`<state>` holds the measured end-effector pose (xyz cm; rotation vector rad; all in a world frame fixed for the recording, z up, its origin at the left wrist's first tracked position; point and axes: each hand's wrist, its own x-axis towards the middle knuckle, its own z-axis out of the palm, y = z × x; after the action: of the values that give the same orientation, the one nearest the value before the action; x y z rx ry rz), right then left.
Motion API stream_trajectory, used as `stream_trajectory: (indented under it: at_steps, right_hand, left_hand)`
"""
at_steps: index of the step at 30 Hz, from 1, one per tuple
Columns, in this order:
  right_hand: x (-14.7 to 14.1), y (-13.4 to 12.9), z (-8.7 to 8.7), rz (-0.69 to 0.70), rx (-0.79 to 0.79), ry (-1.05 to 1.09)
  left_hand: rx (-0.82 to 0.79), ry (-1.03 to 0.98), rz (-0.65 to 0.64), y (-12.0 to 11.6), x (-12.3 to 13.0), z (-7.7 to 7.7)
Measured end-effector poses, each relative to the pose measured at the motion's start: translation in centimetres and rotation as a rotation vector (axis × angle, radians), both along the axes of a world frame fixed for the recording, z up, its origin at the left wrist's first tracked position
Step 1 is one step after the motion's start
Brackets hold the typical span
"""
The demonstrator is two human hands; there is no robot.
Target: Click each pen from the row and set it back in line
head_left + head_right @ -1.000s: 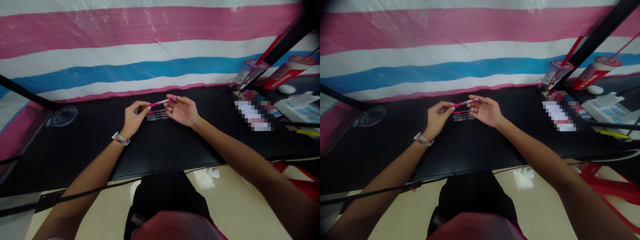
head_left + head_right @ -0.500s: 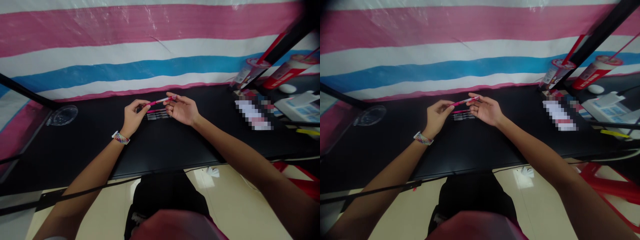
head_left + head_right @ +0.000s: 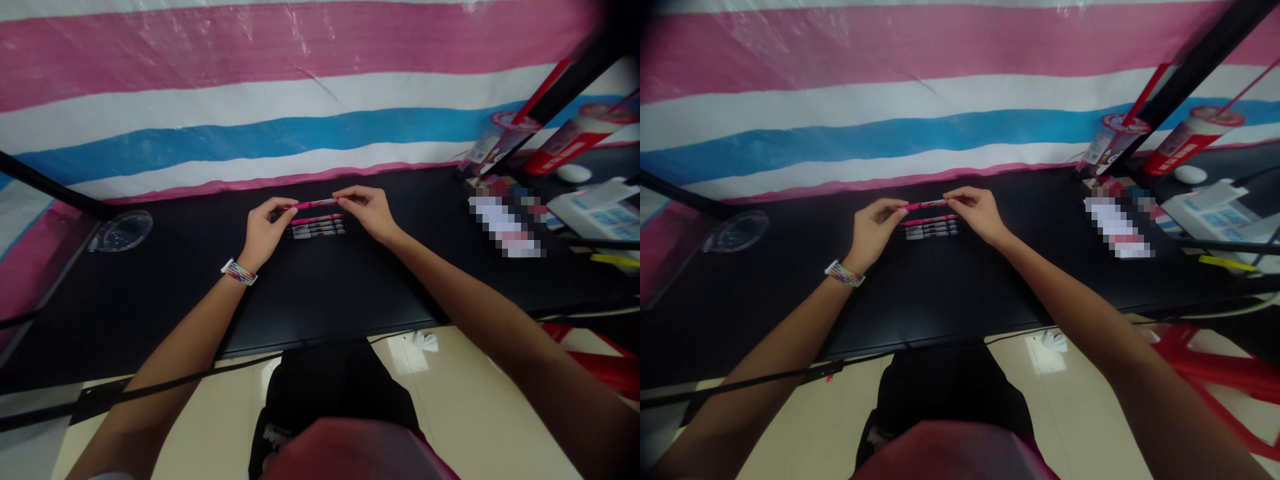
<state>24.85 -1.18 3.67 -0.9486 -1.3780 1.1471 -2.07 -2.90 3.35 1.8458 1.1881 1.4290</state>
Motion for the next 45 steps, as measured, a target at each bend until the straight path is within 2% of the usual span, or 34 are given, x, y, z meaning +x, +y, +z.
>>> stream_trajectory:
  at_steps: [3, 8, 17, 25, 27, 31, 36, 42, 45]
  right_hand:
    - [0.4, 0.5, -0.7, -0.054, 0.103, -0.187]
    - [0.6, 0.9, -1.5, -0.058, 0.26, -0.408]
    - [0.5, 0.9, -1.9, -0.03, 0.274, -0.531]
    - [0.4, 0.8, -1.7, -0.057, 0.315, -0.638]
    - [0.2, 0.8, -1.9, -0.098, 0.289, -0.575]
    - [-0.8, 0.5, -2.6, -0.205, 0.14, -0.306]
    - [-2.5, -0.2, -3.0, -0.154, 0.028, -0.018]
    - [-2.7, -0.2, -3.2, -0.117, 0.026, -0.029]
    - [-2.4, -0.4, -3.1, -0.119, 0.112, -0.148]
  left_hand:
    - [-0.045, -0.013, -0.033, 0.4, -0.3, -0.5]
    - [0.019, 0.215, 0.103, 1.1, -1.2, -1.3]
    - [0.037, 0.267, 0.093, 1.9, -1.9, -2.7]
    - [-0.027, 0.314, 0.099, 1.3, -1.8, -1.8]
    - [-0.048, 0.248, 0.087, 1.0, -1.5, -1.7]
    - [-0.11, 0.001, 0.035, 0.6, -0.4, -2.2]
    - [-0.226, -0.326, -0.036, -0.3, 1.8, -2.8]
    - [-0.251, -0.431, -0.066, -1.1, 2.9, -1.9]
    - [-0.258, -0.472, -0.063, -0.9, 2.8, -1.8]
